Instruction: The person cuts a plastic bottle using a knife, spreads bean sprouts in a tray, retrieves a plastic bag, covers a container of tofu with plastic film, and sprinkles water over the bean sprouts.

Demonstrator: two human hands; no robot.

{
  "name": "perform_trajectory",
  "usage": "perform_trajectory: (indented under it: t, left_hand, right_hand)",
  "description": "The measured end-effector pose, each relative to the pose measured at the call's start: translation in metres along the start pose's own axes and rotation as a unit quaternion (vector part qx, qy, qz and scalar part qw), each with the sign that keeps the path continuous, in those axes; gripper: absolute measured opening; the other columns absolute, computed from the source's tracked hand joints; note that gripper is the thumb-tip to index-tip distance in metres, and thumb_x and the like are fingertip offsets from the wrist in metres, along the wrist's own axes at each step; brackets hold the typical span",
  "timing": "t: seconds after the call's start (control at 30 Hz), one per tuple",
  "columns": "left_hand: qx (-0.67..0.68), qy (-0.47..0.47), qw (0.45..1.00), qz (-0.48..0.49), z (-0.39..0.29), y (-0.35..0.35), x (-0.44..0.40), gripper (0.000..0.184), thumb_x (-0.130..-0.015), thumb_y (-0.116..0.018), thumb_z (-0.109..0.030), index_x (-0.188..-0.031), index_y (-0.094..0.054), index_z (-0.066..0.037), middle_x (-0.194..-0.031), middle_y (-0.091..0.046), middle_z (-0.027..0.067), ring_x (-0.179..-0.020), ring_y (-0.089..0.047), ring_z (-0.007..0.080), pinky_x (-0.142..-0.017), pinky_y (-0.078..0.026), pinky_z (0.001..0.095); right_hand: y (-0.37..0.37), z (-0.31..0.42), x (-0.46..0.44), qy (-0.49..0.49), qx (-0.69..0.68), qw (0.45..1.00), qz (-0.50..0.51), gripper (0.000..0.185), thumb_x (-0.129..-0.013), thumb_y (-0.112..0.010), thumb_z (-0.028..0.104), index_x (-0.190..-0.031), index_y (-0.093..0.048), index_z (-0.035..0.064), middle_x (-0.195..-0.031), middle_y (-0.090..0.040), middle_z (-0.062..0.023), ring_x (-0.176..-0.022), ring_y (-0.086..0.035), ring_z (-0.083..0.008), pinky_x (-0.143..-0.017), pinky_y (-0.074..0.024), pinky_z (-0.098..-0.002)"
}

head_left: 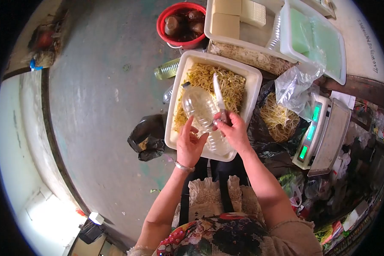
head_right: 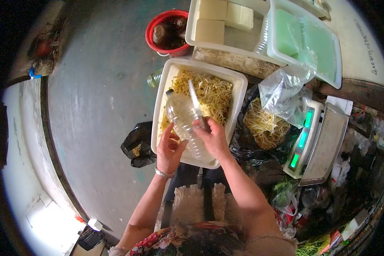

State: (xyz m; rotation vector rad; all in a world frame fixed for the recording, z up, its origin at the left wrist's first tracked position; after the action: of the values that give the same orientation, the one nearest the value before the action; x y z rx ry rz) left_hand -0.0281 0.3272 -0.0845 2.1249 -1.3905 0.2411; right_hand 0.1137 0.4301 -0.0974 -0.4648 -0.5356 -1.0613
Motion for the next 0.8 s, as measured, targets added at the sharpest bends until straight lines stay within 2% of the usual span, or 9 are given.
perform_trajectory:
  t: [0.07,0.2,0.33,0.4,0.5,0.6,0.7,0.77,0.8]
  left_hand:
    - [0.182,0.0,0.982,0.053,-0.007,0.001,0.004,0.053,-0.087,-0.06,0.001,-0.137,-0.043,-0.004,-0.098,-0.056,0.0033,-0.076,-0.059,0.0103,-0.063,-0.05,0.0231]
    - [0.202,-0.021,0.974,0.1,-0.011,0.008,0.006,0.041,-0.087,-0.056,0.006,-0.128,-0.051,0.0,-0.106,-0.057,0.0054,-0.079,-0.06,0.011,-0.064,-0.05,0.0228]
    - [0.177,-0.062,0.976,0.109,-0.007,0.022,0.008,0.031,-0.085,-0.058,0.008,-0.115,-0.06,0.002,-0.105,-0.06,0.0071,-0.08,-0.062,0.0118,-0.065,-0.051,0.0233]
    - [0.068,-0.101,0.988,0.096,-0.01,0.031,0.008,0.023,-0.082,-0.059,0.01,-0.103,-0.065,0.004,-0.099,-0.063,0.0084,-0.078,-0.064,0.0127,-0.065,-0.053,0.0241]
    - [0.008,-0.144,0.987,0.069,-0.009,0.036,0.009,0.022,-0.081,-0.06,0.01,-0.101,-0.066,0.003,-0.091,-0.065,0.0081,-0.073,-0.065,0.0135,-0.065,-0.054,0.0244]
    - [0.02,-0.102,0.994,0.038,-0.011,0.041,0.009,0.017,-0.082,-0.06,0.009,-0.097,-0.066,0.003,-0.086,-0.067,0.0066,-0.07,-0.065,0.0134,-0.063,-0.054,0.0246]
    - [0.071,-0.033,0.996,-0.049,0.008,0.057,0.001,0.01,-0.084,-0.061,0.006,-0.091,-0.067,0.002,-0.079,-0.066,0.0049,-0.066,-0.064,0.0125,-0.06,-0.054,0.0247]
    - [0.081,-0.001,0.99,-0.12,0.018,0.084,-0.011,0.004,-0.085,-0.063,0.001,-0.086,-0.067,0.001,-0.074,-0.065,0.0039,-0.062,-0.062,0.0111,-0.056,-0.051,0.0238]
    - [0.07,0.012,0.987,-0.144,0.022,0.097,-0.019,0.003,-0.084,-0.065,-0.002,-0.085,-0.067,0.0,-0.072,-0.065,0.0035,-0.06,-0.061,0.0105,-0.055,-0.05,0.0232]
  right_hand:
    - [-0.014,-0.004,0.006,0.021,-0.007,0.999,0.023,0.014,-0.086,-0.064,0.007,-0.099,-0.061,0.0004,-0.088,-0.065,-0.0027,-0.075,-0.062,-0.0089,-0.067,-0.0504,-0.0224]
    - [-0.029,-0.013,0.018,0.0,-0.107,0.992,0.068,0.024,-0.086,-0.066,0.009,-0.105,-0.054,0.0017,-0.088,-0.062,-0.0034,-0.073,-0.062,-0.0108,-0.063,-0.0513,-0.0245]
    - [-0.037,-0.013,0.021,-0.047,-0.181,0.977,0.107,0.023,-0.085,-0.068,0.014,-0.1,-0.052,0.0049,-0.081,-0.059,-0.0025,-0.068,-0.063,-0.0119,-0.053,-0.0474,-0.0226]
    - [-0.039,-0.002,0.024,-0.056,-0.193,0.971,0.129,0.023,-0.085,-0.069,0.015,-0.097,-0.052,0.0055,-0.08,-0.059,-0.0025,-0.065,-0.063,-0.0123,-0.049,-0.0451,-0.0213]
    - [-0.042,-0.002,0.025,-0.1,-0.16,0.973,0.132,0.022,-0.085,-0.069,0.014,-0.095,-0.051,0.0069,-0.08,-0.059,-0.0032,-0.06,-0.063,-0.0126,-0.045,-0.0419,-0.0197]
    - [-0.042,-0.001,0.025,-0.106,-0.172,0.967,0.156,0.022,-0.085,-0.069,0.014,-0.093,-0.05,0.0076,-0.079,-0.059,-0.0031,-0.058,-0.063,-0.0117,-0.044,-0.0397,-0.0182]
    - [-0.036,-0.005,0.023,-0.115,-0.178,0.97,0.117,0.02,-0.085,-0.068,0.007,-0.09,-0.048,0.0081,-0.075,-0.059,-0.0006,-0.057,-0.063,-0.0101,-0.038,-0.036,-0.0178]
    - [-0.011,-0.031,0.01,-0.006,0.001,0.999,-0.04,0.026,-0.08,-0.072,0.011,-0.088,-0.048,0.007,-0.08,-0.057,-0.0019,-0.063,-0.058,-0.0107,-0.052,-0.0431,-0.0226]
    - [-0.001,-0.043,0.004,-0.007,0.001,0.999,-0.041,0.026,-0.08,-0.072,0.011,-0.088,-0.048,0.007,-0.08,-0.057,-0.0019,-0.063,-0.058,-0.0107,-0.052,-0.0431,-0.0226]
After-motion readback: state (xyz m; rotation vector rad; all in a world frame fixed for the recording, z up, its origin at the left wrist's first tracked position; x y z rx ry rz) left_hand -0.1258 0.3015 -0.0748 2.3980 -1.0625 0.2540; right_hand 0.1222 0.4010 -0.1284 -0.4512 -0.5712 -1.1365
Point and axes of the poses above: each hand's wrist, its own x-axis away from the middle knuckle, its own y-axis out of the back of the hand, z = x × y, the point moved 2 cm from there along -x, towards the middle knuckle
